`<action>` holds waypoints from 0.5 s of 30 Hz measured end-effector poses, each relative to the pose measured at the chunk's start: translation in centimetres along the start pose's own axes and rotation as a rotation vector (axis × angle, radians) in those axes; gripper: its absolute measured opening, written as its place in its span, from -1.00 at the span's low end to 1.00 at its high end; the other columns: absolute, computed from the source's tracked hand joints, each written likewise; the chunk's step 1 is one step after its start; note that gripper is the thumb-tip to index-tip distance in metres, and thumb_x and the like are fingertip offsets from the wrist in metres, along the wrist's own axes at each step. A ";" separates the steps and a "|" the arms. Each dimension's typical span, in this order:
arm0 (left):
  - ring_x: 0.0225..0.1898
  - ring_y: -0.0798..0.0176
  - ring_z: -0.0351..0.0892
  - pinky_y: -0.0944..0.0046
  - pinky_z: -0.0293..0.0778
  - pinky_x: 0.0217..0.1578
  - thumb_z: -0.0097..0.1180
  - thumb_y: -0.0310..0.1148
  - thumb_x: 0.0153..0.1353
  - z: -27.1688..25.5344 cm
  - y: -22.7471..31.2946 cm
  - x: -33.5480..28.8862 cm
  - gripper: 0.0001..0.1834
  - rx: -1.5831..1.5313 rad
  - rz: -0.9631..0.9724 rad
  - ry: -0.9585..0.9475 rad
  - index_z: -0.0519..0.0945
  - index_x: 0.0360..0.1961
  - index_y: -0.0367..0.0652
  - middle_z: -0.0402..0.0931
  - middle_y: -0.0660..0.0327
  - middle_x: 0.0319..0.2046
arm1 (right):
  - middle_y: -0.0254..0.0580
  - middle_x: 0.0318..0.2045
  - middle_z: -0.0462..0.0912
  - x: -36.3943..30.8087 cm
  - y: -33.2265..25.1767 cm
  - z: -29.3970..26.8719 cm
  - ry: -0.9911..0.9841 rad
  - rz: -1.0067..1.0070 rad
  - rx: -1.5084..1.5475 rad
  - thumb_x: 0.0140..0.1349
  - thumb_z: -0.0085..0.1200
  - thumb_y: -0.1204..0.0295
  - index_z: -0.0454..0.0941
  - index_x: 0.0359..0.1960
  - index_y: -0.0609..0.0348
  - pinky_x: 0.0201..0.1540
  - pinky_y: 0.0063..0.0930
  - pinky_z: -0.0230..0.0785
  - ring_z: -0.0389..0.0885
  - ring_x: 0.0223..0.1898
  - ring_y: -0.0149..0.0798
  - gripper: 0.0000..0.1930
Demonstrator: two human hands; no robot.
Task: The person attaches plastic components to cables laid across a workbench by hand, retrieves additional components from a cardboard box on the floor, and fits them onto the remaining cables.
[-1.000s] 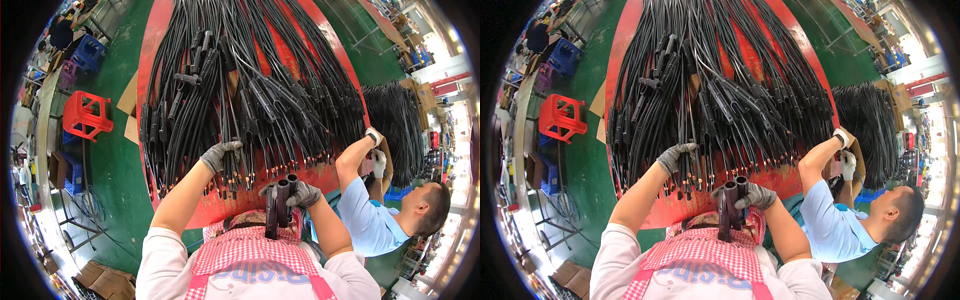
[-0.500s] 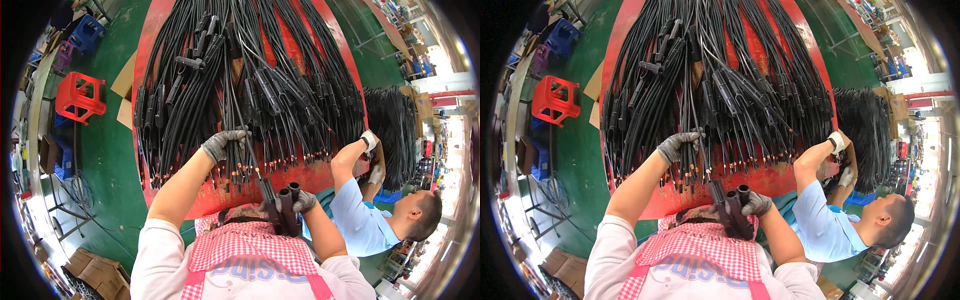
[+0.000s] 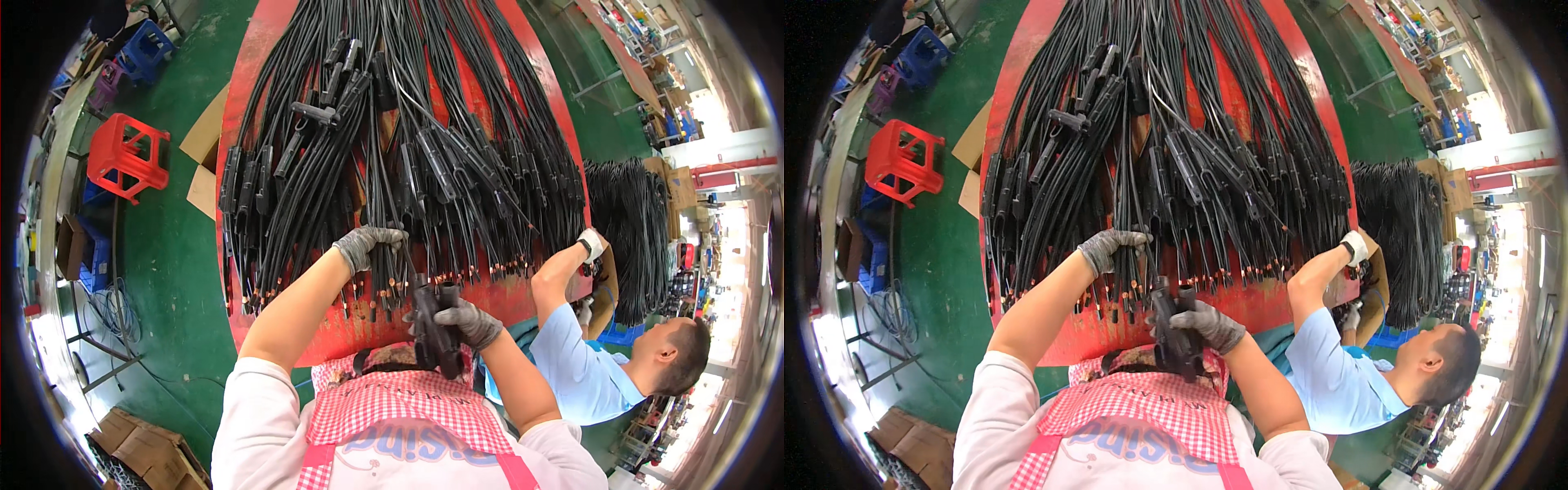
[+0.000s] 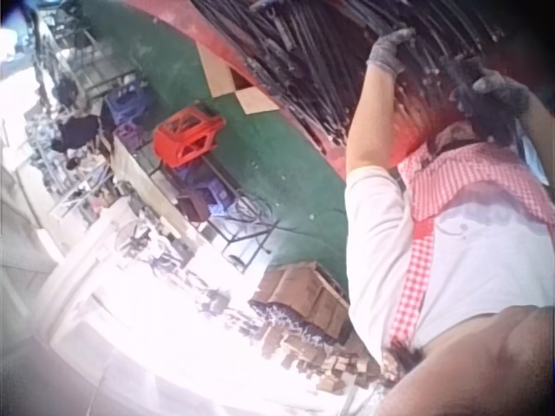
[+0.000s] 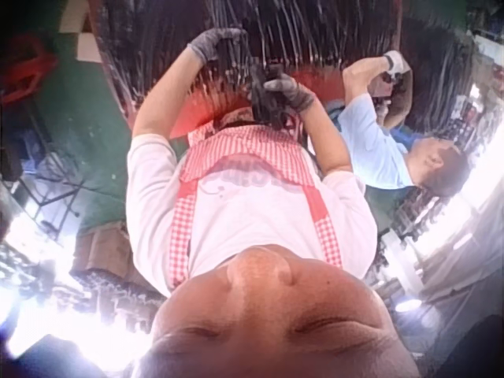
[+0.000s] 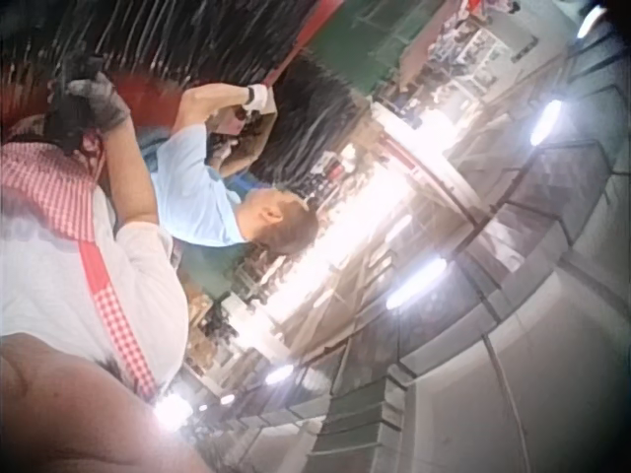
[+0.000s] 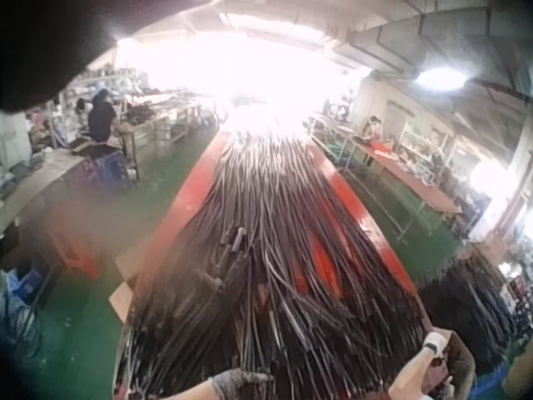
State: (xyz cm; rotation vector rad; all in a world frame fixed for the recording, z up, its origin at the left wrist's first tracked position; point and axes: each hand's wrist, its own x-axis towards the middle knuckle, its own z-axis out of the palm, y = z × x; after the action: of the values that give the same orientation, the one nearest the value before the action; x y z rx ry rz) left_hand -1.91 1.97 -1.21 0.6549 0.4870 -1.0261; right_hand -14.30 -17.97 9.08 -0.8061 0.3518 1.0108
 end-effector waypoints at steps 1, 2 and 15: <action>-0.57 0.36 0.51 0.37 0.52 -0.51 0.17 -0.52 -0.04 -0.1 0.2 -0.3 -0.83 0.003 0.009 -0.004 0.53 -0.35 -0.22 0.52 0.24 -0.55 | -0.01 -0.19 0.51 0.9 -0.2 -0.2 -0.003 -0.005 -0.009 -0.08 0.17 0.33 0.46 -0.18 0.20 -0.08 -0.34 0.36 0.52 -0.18 -0.20 -0.61; -0.57 0.37 0.51 0.38 0.50 -0.53 0.17 -0.51 -0.04 -0.3 0.6 -0.6 -0.83 0.032 0.012 -0.002 0.53 -0.35 -0.22 0.52 0.23 -0.55 | -0.08 -0.26 0.54 2.2 -0.4 -0.7 0.049 -0.003 -0.292 -0.09 0.16 0.31 0.44 -0.16 0.22 -0.09 -0.37 0.36 0.52 -0.21 -0.25 -0.57; -0.38 0.24 0.51 0.34 0.53 -0.43 0.10 -0.36 0.09 -3.1 6.4 -10.0 -0.68 -0.301 0.089 -0.082 0.41 -0.20 -0.37 0.47 0.15 -0.41 | -0.17 -0.43 0.54 18.0 -11.5 1.8 0.534 -0.204 -0.576 -0.14 0.22 0.28 0.46 -0.26 0.22 -0.32 -0.33 0.39 0.53 -0.43 -0.25 -0.60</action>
State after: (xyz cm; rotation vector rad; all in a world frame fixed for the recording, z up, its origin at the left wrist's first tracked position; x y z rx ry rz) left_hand -0.80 12.61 4.79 0.3617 0.5233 -0.8699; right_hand 4.52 -8.85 4.33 -1.6112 0.4264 0.6930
